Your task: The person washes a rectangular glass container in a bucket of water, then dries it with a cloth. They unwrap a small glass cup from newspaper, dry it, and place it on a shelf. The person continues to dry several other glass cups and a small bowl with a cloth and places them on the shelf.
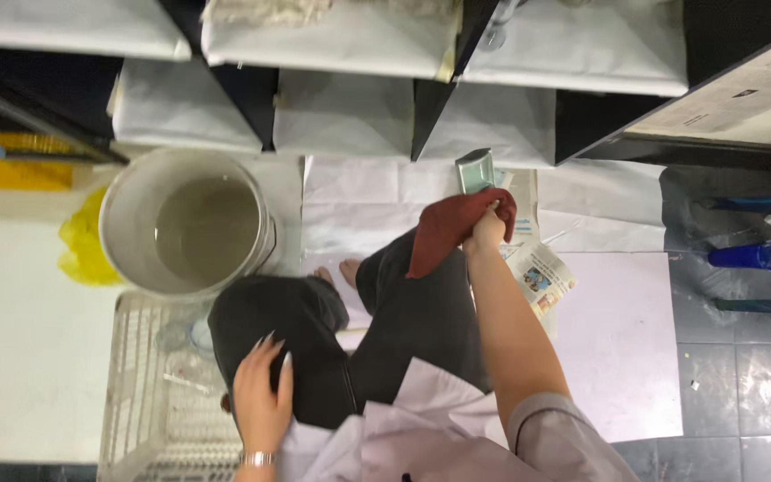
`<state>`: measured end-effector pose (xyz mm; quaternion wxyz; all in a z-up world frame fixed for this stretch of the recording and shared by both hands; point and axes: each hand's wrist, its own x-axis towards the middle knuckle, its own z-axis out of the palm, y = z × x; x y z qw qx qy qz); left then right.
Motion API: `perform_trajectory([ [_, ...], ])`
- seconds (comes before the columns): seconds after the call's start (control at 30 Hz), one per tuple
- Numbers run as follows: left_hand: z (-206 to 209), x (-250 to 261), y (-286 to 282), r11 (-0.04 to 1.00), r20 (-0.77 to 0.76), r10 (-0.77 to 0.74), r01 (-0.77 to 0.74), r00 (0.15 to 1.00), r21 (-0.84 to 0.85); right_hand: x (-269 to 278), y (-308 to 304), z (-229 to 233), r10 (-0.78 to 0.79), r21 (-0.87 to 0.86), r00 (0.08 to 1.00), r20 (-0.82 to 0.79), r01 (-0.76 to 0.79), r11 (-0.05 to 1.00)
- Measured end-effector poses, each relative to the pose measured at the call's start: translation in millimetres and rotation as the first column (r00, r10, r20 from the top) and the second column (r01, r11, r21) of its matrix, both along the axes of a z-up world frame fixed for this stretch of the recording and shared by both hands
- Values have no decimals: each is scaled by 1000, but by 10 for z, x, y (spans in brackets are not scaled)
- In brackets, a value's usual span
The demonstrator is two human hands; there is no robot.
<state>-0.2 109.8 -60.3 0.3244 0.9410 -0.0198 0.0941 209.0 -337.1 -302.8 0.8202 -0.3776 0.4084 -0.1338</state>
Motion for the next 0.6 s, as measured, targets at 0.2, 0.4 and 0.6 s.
perform_trajectory([
  [0.2,-635,-188,187,980,100,150,-161,984,114,1202,42,-39,-45,-211,973,-227,-4,977],
  [0.4,-1345,-216,518,974,50,178,-183,983,130,2131,314,-183,-173,-390,938,-300,45,920],
  [0.6,-1822,-21,672,965,31,236,-238,971,107,2266,20,-151,76,-721,859,-506,-470,510],
])
